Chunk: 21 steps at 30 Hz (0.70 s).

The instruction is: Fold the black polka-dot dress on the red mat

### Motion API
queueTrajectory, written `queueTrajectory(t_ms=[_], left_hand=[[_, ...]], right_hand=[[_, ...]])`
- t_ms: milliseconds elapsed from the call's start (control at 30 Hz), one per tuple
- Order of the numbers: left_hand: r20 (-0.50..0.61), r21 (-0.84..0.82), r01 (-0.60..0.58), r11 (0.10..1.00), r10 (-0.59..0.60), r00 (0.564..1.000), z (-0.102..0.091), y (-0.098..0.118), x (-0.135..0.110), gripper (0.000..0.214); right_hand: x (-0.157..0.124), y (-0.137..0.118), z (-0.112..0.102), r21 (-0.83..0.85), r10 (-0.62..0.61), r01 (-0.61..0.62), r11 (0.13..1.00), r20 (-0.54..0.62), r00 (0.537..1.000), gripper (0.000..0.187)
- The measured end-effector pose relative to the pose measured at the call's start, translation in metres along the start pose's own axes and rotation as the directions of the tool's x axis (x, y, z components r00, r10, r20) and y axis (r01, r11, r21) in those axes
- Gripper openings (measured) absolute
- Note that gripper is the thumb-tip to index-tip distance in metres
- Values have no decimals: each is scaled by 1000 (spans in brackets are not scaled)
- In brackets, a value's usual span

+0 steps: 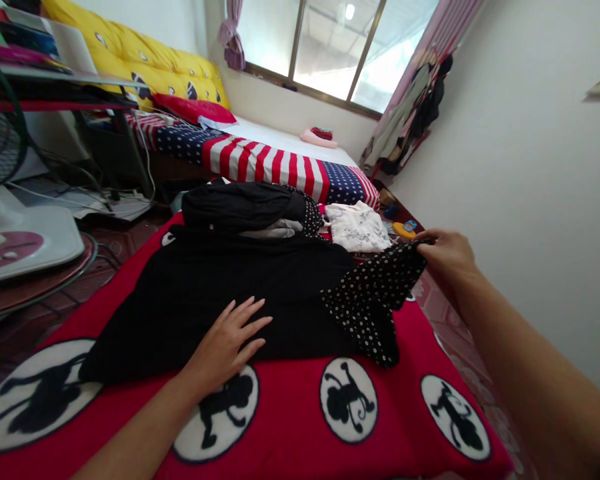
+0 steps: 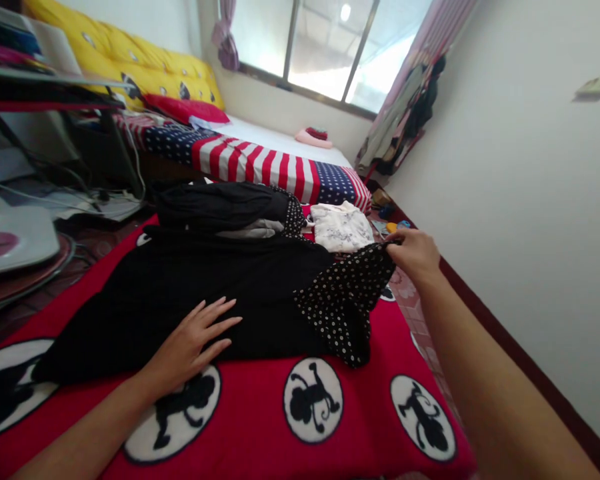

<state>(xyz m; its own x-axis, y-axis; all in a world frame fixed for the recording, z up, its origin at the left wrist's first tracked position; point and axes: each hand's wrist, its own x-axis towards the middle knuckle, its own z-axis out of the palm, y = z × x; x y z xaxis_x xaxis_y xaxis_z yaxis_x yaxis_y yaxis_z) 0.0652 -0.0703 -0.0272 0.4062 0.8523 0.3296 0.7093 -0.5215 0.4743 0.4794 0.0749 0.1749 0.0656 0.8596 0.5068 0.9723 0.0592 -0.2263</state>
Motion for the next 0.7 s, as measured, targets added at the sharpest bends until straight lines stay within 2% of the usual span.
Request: queueTrajectory(t_ms=[33, 67, 133, 167, 200, 233, 267, 300, 333, 367, 400, 467, 533, 567, 600, 700], left_hand=[[-50, -91, 39, 995, -44, 998, -2, 0, 0, 42], [-111, -206, 83, 975, -107, 988, -4, 1, 1, 44], [-228, -489, 144, 860, -285, 931, -13, 1, 0, 50], [-265, -632, 145, 762, -388, 883, -19, 1, -1, 53], [-278, -755, 124, 644, -485, 829, -25, 0, -4, 55], [-265, -852, 88, 517, -569, 779, -33, -1, -7, 56], [-232, -919, 52, 391, -643, 730, -40, -2, -11, 58], [-187, -959, 27, 281, -703, 686, -48, -4, -15, 59], [-140, -981, 11, 193, -751, 645, -55, -6, -21, 59], [-98, -992, 8, 129, -791, 604, -61, -8, -26, 58], [-62, -996, 20, 89, -820, 568, -65, -10, -32, 56], [-33, -995, 64, 79, -847, 531, -69, -14, -40, 50], [-41, -986, 117, 120, -848, 528, -67, -18, -45, 54], [-50, -979, 144, 146, -853, 520, -64, -20, -45, 58], [-63, -971, 168, 169, -862, 503, -61, -22, -44, 60], [-69, -960, 223, 172, -911, 407, -58, -26, -36, 55]], right_hand=[[-7, -23, -5, -21, 6, -8, 1000, -99, 995, 22], [-19, -49, -9, -13, -40, 38, 999, -199, 979, 24], [-54, -103, -13, 80, -231, 273, 959, -342, 911, 30], [-77, -127, -11, 145, -380, 443, 884, -326, 866, 33], [-101, -146, -7, 217, -553, 599, 771, -240, 798, 35], [-126, -160, 0, 294, -723, 718, 631, -113, 682, 34], [-149, -168, 8, 375, -839, 769, 517, 43, 543, 32], [-169, -170, 18, 445, -877, 761, 473, 158, 453, 28], [-186, -166, 29, 502, -871, 713, 490, 239, 430, 23], [-198, -158, 40, 538, -842, 650, 536, 291, 454, 22], [-206, -147, 50, 560, -801, 582, 589, 311, 512, 21], [-208, -124, 66, 583, -679, 446, 680, 268, 684, 20], [-199, -106, 76, 553, -535, 366, 749, 178, 826, 19], [-194, -100, 79, 512, -479, 349, 785, 146, 865, 18], [-189, -95, 81, 459, -445, 341, 820, 137, 885, 22], [-181, -89, 87, 340, -405, 319, 885, 223, 887, 44]])
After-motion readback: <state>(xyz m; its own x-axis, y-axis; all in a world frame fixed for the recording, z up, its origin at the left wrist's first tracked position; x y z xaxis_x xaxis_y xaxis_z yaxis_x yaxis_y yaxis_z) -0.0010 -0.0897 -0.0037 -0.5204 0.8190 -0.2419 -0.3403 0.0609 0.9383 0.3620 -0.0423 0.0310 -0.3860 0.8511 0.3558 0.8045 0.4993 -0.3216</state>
